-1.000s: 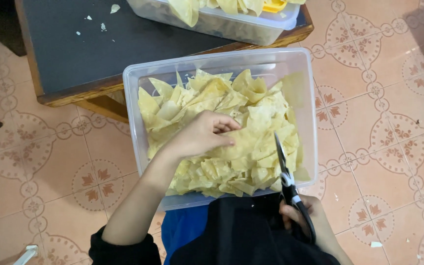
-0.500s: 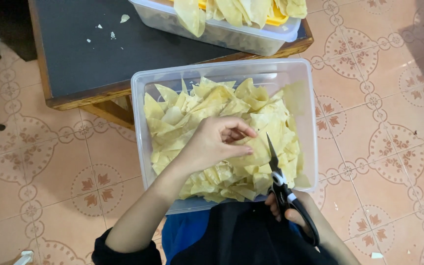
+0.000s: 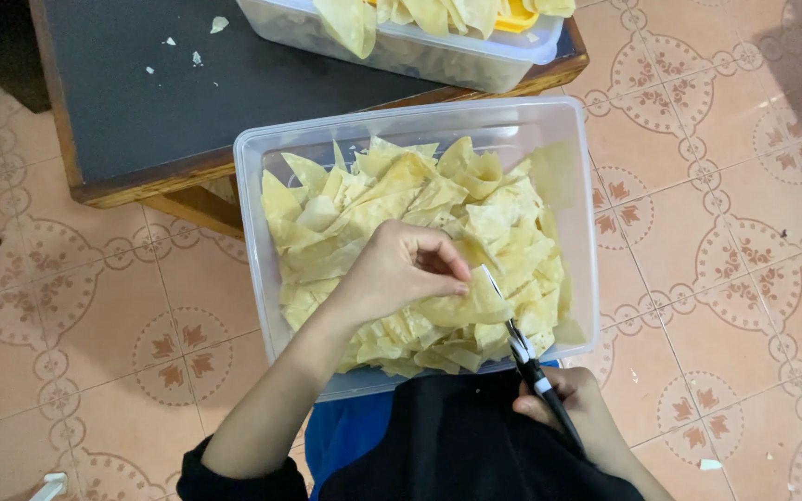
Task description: Cutting thin pastry sheets into smaller, bite-sized pieces using a pair of scissors over a plastic container.
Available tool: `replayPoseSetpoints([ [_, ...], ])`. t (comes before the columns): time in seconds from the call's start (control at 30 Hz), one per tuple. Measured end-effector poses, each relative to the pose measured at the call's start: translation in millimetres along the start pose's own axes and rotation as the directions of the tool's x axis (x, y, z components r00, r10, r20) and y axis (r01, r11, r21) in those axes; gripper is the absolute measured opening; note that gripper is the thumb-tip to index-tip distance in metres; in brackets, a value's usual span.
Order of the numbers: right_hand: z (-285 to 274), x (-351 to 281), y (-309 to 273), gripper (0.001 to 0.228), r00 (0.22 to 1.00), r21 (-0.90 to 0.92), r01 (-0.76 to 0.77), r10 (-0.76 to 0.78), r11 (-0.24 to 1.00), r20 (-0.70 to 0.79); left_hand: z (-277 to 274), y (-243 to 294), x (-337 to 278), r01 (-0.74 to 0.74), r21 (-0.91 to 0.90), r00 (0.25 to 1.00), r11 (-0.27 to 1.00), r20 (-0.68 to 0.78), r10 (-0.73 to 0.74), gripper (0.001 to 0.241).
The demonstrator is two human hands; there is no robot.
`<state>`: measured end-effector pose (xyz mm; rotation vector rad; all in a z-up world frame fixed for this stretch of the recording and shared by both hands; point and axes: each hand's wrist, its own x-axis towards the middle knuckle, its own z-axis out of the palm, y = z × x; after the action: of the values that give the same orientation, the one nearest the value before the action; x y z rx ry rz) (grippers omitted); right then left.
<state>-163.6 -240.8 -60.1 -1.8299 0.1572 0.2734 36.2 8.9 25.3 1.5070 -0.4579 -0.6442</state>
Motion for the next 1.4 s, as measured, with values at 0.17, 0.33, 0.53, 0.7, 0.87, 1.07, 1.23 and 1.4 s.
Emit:
replayPoseSetpoints([
  [0.17, -1.2, 3.2, -5.8, 0.043, 0.986, 0.323, -0.012, 0.065, 0.946, -0.153, 17.7, -18.2, -12.9, -0.082, -0.160, 0.996, 0.984, -0.054, 0.074, 0.014],
  [0.33, 14.9, 35.5, -40.1, 0.039, 0.944, 0.501, 0.210, -0.039, 0.840, -0.329, 63.5, -37.6, -21.9, -0.268, -0.201, 0.955, 0.942, -0.189, 0.231, 0.016],
  [0.53, 31.7, 54.3, -54.1, 0.027, 0.858, 0.391, 0.359, -0.136, 0.847, -0.495, 83.7, -51.9, -35.0, -0.340, 0.144, 0.860, 0.929, -0.352, 0.370, 0.043],
  [0.7, 44.5, 59.9, -53.5, 0.022, 0.867, 0.389, 0.358, -0.148, 0.849, -0.476, 84.9, -77.4, -47.4, -0.176, -0.019, 0.900, 0.984, -0.408, 0.153, 0.010],
  [0.87, 37.7, 64.8, -68.7, 0.018, 0.891, 0.327, 0.347, -0.201, 0.879, -0.407, 69.5, -62.0, -48.8, -0.217, -0.156, 0.860, 0.963, -0.497, 0.114, 0.006],
  [1.07, 42.1, 63.7, -60.8, 0.018, 0.907, 0.336, 0.350, -0.228, 0.874, -0.353, 92.5, -87.4, -50.9, -0.166, -0.480, 0.890, 0.861, -0.449, -0.078, 0.016],
  [1.23, 42.6, 60.3, -67.5, 0.020, 0.888, 0.314, 0.341, -0.193, 0.886, -0.417, 84.7, -74.2, -53.6, -0.156, -0.538, 0.907, 0.829, -0.410, -0.096, 0.014],
  [1.4, 25.0, 52.2, -69.3, 0.023, 0.775, 0.147, 0.037, 0.064, 0.988, -0.629, 54.9, -69.4, -58.9, -0.279, 0.433, 0.714, 0.857, -0.504, 0.487, 0.021],
])
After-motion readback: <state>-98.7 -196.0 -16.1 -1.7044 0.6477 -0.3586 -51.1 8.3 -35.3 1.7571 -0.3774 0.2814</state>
